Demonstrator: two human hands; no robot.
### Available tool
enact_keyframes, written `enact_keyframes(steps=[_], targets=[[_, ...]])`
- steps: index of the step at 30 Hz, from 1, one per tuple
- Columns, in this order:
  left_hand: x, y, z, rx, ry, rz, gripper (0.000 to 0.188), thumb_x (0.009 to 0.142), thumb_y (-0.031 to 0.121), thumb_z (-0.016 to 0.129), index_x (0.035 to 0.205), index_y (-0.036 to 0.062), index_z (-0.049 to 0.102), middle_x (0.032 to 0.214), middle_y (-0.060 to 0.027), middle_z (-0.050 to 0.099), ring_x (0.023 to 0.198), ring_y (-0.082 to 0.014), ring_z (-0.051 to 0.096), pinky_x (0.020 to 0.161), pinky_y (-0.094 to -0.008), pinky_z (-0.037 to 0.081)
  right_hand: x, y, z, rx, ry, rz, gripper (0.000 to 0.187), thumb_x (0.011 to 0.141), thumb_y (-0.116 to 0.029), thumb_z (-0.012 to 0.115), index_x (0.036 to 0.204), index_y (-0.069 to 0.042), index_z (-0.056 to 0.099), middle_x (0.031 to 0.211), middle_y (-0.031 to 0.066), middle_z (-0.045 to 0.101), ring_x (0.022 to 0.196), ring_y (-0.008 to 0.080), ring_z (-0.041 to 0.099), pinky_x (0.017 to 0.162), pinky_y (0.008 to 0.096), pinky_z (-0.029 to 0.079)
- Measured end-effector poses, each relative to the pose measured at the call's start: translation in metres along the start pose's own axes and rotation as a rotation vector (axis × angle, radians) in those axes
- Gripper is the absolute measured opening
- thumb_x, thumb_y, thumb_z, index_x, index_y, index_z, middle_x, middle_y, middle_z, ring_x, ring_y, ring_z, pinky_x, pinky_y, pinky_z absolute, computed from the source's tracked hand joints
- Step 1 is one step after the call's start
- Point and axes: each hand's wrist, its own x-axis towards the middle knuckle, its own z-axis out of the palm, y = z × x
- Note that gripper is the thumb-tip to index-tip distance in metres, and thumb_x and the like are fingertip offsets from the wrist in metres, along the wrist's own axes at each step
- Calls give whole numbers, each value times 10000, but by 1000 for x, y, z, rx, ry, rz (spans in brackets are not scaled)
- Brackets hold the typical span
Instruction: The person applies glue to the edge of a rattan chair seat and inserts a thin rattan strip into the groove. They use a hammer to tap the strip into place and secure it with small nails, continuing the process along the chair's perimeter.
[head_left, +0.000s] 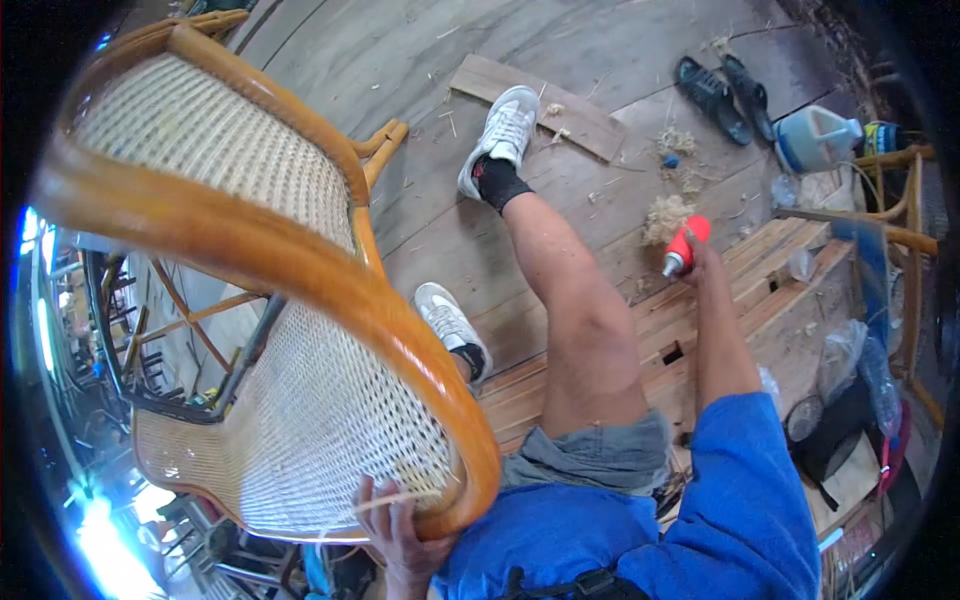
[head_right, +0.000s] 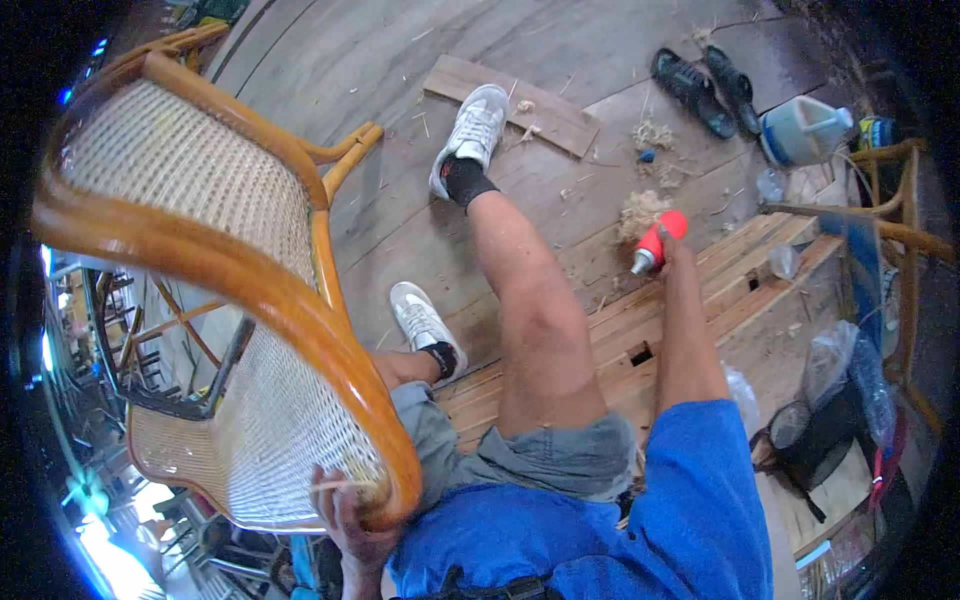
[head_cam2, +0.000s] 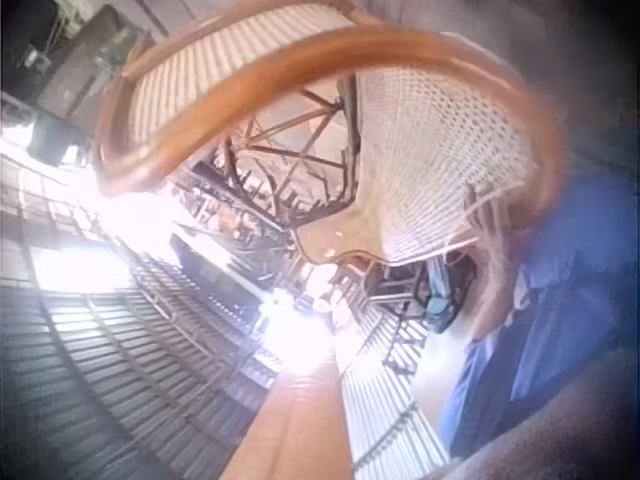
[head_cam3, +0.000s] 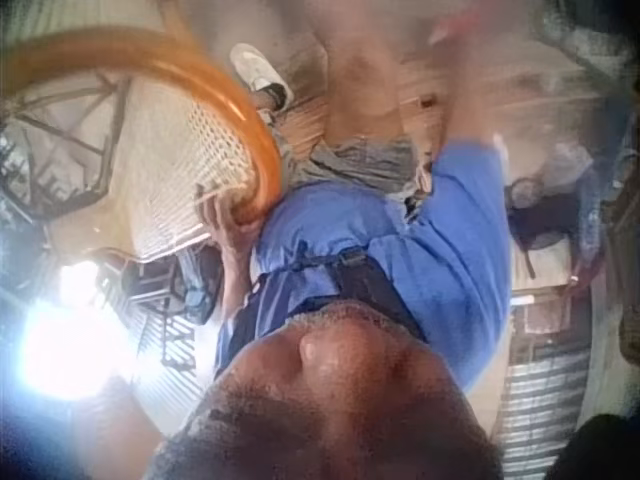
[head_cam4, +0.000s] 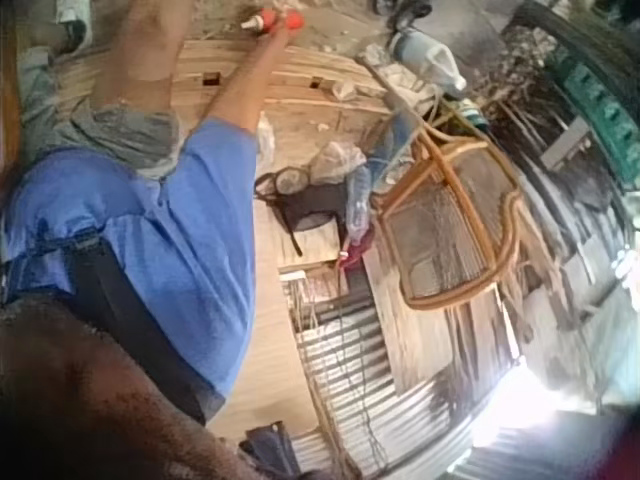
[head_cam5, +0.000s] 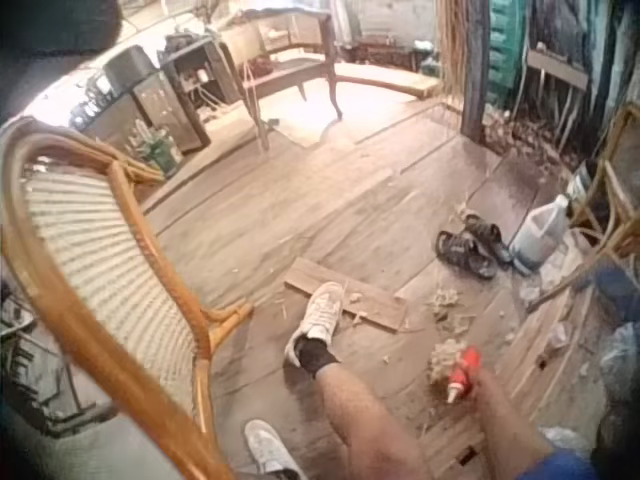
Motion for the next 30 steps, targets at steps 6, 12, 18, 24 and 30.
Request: enact_keyframes(steps=[6, 12, 18, 24, 30], targets=[[2, 12, -18, 14, 138, 22, 631, 562, 338, 834, 1065, 94, 540, 1150, -87, 511, 1162, -358, 443, 987, -567, 292, -148, 2, 8, 455, -288, -134, 551, 800, -336, 696, 1191, -19, 474, 1147, 159, 559, 983, 350, 573, 809, 506, 500], [2, 16, -24, -45, 92, 47, 655, 539, 232, 823, 1100, 71, 525, 1189, -103, 504, 1171, -321, 450, 1006, -537, 274, -273, 18, 27, 557, -783, -251, 543, 831, -313, 654, 1243, -30, 440, 1196, 189, 541, 1100, 375, 530, 875, 522, 475], [12, 17, -28, -159, 122, -76, 647, 545, 284, 812, 1097, 76, 547, 1162, -81, 535, 1144, -277, 474, 978, -516, 287, -384, 33, 55, 382, -1128, -422, 576, 840, -349, 631, 1302, -95, 398, 1221, 161, 537, 1120, 354, 524, 856, 523, 477], [2, 5, -24, -178, 237, 32, 614, 590, 339, 772, 1101, 85, 544, 1102, -41, 544, 1055, -217, 523, 933, -501, 322, -454, 25, 81, 176, -1339, -417, 627, 797, -312, 692, 1315, -109, 404, 1238, 127, 532, 1125, 319, 526, 902, 550, 451], [-2, 2, -13, -312, 238, 51, 565, 589, 312, 774, 1068, 101, 559, 1084, -37, 561, 1059, -215, 531, 949, -480, 323, -502, 21, 98, -282, -938, -1147, 691, 767, -288, 727, 1311, -25, 392, 1253, 159, 508, 1139, 296, 521, 993, 490, 407]])
